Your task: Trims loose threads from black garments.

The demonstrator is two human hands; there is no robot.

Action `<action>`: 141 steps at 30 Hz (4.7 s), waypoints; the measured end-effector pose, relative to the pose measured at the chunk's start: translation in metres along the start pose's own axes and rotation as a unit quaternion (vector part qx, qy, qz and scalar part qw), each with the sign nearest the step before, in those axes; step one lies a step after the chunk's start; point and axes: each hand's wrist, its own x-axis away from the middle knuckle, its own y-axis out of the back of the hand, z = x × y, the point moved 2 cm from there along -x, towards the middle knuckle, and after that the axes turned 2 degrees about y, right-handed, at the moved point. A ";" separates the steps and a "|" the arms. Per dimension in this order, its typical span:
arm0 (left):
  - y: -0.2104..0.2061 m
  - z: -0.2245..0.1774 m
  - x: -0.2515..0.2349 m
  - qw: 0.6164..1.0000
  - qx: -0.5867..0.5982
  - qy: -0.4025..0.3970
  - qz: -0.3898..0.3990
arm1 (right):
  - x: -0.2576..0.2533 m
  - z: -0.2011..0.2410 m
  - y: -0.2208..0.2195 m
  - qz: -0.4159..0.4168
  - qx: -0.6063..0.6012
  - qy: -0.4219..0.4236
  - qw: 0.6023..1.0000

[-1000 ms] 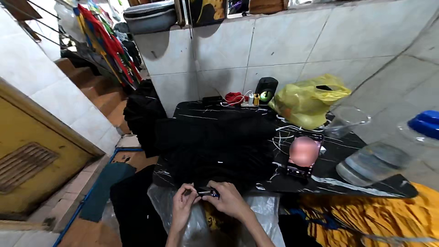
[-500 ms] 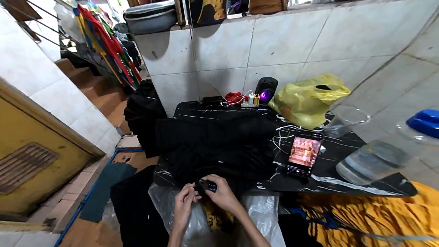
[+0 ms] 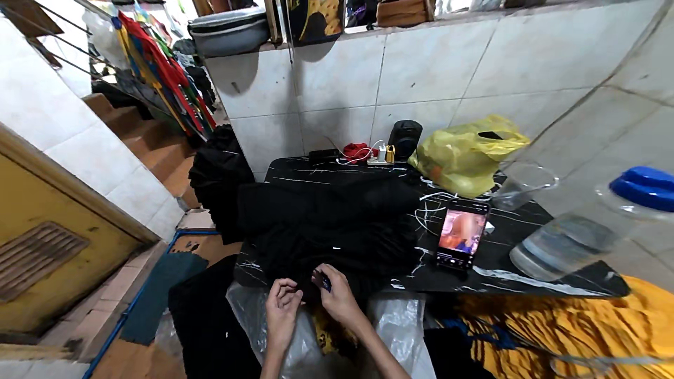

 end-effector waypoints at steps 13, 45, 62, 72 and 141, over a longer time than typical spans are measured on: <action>-0.005 -0.002 0.000 0.999 -0.039 -0.020 0.002 | 0.000 0.004 -0.012 -0.050 0.062 0.036 0.996; -0.008 -0.002 -0.002 0.990 -0.121 -0.069 0.030 | 0.001 0.010 -0.004 0.002 0.086 0.058 0.995; -0.013 -0.008 -0.003 0.997 -0.066 -0.028 0.000 | 0.002 0.015 0.003 0.030 0.128 0.037 0.991; -0.015 -0.004 -0.005 0.980 -0.176 -0.072 0.054 | 0.005 0.035 0.005 0.125 0.243 -0.009 0.962; -0.004 -0.013 -0.003 0.941 -0.271 -0.194 0.055 | -0.007 -0.006 0.013 0.121 -0.106 -0.009 0.987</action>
